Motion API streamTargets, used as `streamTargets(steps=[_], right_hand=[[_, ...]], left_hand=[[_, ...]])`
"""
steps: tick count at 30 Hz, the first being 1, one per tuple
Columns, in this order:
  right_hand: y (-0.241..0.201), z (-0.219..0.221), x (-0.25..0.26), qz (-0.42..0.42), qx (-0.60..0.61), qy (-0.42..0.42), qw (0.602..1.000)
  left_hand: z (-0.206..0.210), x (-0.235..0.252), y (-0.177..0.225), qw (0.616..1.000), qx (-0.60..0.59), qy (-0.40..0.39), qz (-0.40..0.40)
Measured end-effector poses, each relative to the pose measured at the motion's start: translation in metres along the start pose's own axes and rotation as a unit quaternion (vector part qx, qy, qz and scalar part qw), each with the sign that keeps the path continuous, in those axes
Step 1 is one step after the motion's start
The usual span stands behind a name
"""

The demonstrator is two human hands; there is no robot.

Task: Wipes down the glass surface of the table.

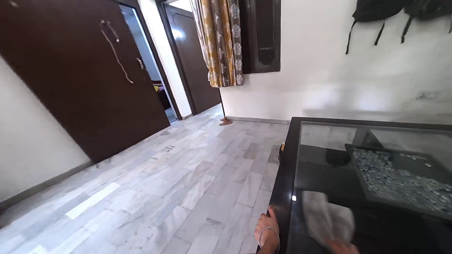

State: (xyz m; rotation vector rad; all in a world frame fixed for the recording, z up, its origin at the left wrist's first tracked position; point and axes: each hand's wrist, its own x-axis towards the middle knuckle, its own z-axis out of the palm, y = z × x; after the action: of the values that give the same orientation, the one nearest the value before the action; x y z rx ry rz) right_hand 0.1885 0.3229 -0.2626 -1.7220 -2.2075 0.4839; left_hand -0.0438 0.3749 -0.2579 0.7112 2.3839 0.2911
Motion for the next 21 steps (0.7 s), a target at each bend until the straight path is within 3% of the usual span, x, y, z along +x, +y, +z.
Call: streamTargets(steps=[4,7,12,16,21], right_hand=[[-0.039,0.029,-0.011,-0.134,0.053,-0.011,0.989],[-0.047,0.021,-0.015,-0.147,0.047,-0.046,0.987],[-0.010,-0.018,-0.009,-0.031,-0.011,-0.076,0.997],[0.053,-0.049,-0.018,0.143,-0.037,-0.010,0.989],[0.123,-0.075,-0.053,0.339,-0.035,0.099,0.935]], left_hand=[[-0.001,-0.002,0.000,1.000,0.018,0.003,0.008],[0.000,-0.005,0.001,0.999,0.030,0.013,0.010],[0.002,0.001,0.000,1.000,0.019,0.015,0.006],[0.005,0.002,-0.002,1.000,0.009,0.018,0.006],[0.007,0.006,-0.005,0.999,0.009,0.028,0.022]])
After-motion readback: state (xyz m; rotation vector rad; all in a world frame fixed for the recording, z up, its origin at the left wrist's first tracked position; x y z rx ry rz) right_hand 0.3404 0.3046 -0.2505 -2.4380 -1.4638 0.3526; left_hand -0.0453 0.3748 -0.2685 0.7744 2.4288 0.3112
